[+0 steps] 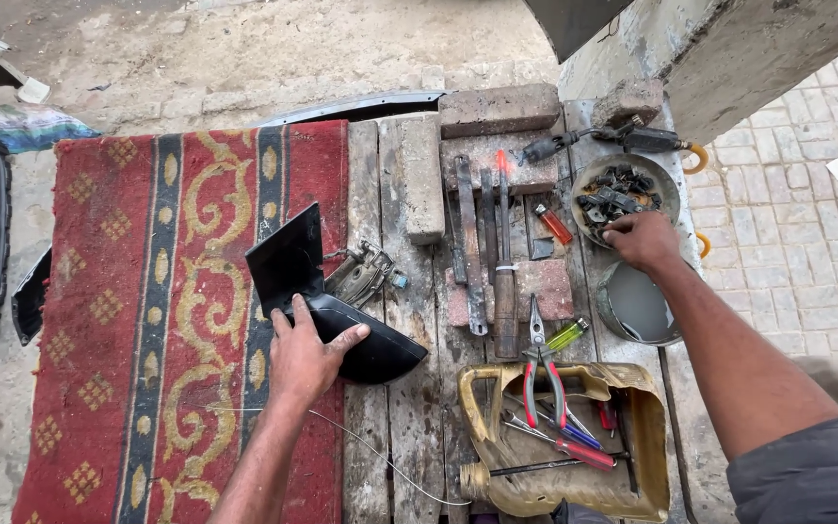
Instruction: The person disassembles a black car side mirror, removes the glass, and uses a lighter to heat a metal component. They then reassemble the mirror housing and glass, securing the parts together on a workbench.
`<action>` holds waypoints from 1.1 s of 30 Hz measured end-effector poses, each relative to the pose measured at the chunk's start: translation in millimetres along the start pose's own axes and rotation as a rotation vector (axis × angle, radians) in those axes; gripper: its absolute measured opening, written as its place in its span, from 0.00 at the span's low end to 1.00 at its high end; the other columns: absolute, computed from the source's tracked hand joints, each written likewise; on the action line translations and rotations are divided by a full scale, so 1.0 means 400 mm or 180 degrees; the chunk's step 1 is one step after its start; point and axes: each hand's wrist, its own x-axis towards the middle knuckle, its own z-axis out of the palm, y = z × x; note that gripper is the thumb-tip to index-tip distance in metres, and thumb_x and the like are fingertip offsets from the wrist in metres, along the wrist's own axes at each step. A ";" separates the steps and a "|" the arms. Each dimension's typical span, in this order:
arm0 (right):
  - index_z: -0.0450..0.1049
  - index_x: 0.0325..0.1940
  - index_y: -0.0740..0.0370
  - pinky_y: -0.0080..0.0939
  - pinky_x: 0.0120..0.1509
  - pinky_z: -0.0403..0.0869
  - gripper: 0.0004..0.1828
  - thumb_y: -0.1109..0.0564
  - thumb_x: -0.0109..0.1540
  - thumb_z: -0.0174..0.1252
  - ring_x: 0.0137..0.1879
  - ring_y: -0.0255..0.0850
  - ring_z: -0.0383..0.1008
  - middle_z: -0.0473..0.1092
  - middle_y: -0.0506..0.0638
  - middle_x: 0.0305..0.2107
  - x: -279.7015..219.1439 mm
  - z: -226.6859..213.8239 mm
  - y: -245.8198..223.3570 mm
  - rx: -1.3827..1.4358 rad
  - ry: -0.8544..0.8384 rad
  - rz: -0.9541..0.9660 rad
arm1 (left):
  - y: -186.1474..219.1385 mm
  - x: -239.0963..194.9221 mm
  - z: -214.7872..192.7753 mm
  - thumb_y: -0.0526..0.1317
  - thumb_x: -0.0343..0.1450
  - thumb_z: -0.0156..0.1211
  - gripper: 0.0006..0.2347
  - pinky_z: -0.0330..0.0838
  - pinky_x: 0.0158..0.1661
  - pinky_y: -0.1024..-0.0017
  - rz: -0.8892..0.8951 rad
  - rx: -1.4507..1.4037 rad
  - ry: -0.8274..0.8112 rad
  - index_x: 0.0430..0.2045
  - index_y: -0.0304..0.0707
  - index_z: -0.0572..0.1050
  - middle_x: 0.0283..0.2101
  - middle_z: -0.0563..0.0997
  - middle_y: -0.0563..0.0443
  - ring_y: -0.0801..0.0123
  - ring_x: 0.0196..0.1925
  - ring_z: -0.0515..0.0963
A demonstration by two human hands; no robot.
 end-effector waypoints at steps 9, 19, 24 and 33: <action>0.81 0.50 0.63 0.47 0.52 0.65 0.12 0.59 0.62 0.65 0.45 0.46 0.68 0.77 0.59 0.33 -0.056 -0.065 -0.039 0.1862 0.0132 0.0330 | -0.001 0.002 0.000 0.68 0.63 0.64 0.50 0.61 0.65 0.39 0.0011 -0.0053 -0.0004 0.74 0.36 0.49 0.73 0.50 0.21 0.30 0.72 0.61; 0.80 0.46 0.67 0.38 0.53 0.75 0.12 0.63 0.58 0.67 0.41 0.44 0.80 0.78 0.60 0.37 -0.117 -0.077 -0.117 0.2799 -0.0095 0.0274 | -0.036 -0.028 -0.005 0.68 0.62 0.65 0.51 0.60 0.66 0.41 0.0165 -0.0275 0.0041 0.74 0.34 0.49 0.72 0.50 0.19 0.26 0.71 0.61; 0.79 0.45 0.68 0.45 0.50 0.82 0.12 0.63 0.58 0.69 0.37 0.47 0.80 0.78 0.61 0.34 -0.222 -0.090 -0.221 0.3292 -0.0166 0.0331 | -0.079 -0.045 0.004 0.65 0.63 0.67 0.51 0.59 0.67 0.40 0.0308 -0.0407 0.0035 0.74 0.33 0.48 0.72 0.50 0.18 0.25 0.70 0.61; 0.78 0.47 0.66 0.48 0.46 0.82 0.10 0.61 0.62 0.64 0.40 0.49 0.82 0.79 0.62 0.39 -0.428 -0.053 -0.416 0.3557 -0.0445 0.0179 | -0.123 -0.060 0.019 0.65 0.63 0.67 0.51 0.56 0.69 0.43 0.0300 -0.0449 -0.0040 0.76 0.40 0.45 0.75 0.48 0.24 0.35 0.76 0.55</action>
